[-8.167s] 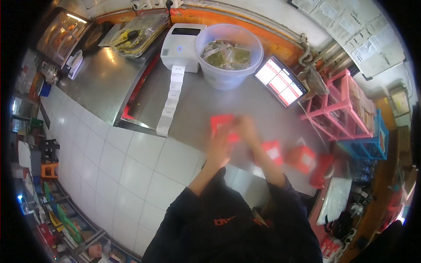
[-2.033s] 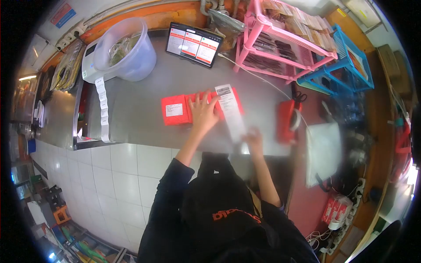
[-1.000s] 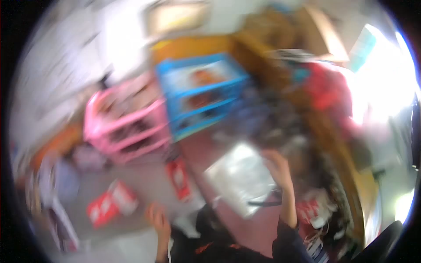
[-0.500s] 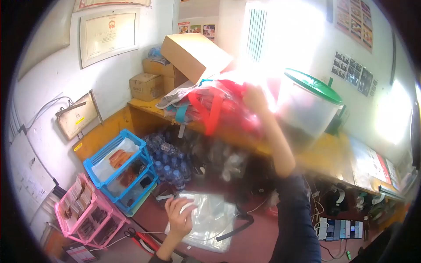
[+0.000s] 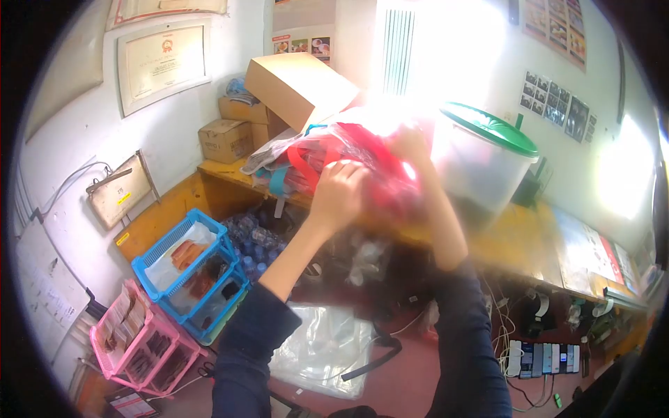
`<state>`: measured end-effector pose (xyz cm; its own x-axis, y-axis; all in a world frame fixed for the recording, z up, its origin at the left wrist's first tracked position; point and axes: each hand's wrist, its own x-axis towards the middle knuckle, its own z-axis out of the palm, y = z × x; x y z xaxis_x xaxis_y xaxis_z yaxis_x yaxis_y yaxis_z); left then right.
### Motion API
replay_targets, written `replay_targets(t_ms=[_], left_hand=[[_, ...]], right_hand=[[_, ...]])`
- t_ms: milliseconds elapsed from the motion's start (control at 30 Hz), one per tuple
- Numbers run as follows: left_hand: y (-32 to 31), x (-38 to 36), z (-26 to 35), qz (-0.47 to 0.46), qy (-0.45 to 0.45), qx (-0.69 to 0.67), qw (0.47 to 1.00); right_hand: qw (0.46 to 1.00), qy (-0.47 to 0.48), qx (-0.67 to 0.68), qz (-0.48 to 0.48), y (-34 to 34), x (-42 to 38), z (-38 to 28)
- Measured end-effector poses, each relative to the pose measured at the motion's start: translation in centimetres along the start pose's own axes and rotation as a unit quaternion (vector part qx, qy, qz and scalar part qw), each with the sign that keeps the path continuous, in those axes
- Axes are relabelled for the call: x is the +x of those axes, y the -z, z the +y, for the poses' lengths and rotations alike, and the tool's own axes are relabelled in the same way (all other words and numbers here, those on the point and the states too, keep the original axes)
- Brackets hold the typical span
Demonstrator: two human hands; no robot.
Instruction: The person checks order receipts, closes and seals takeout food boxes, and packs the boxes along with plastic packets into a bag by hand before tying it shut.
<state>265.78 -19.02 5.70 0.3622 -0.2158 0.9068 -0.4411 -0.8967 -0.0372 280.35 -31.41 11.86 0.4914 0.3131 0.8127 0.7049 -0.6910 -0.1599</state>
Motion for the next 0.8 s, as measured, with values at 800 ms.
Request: replay_targets(t_ms=[800], left_hand=[[4.5,-3.3,5.9,0.289,0.062,-0.119,0.948]], right_hand=[[0.79,0.064,0.607,0.054,12.6,-4.0,-6.3]])
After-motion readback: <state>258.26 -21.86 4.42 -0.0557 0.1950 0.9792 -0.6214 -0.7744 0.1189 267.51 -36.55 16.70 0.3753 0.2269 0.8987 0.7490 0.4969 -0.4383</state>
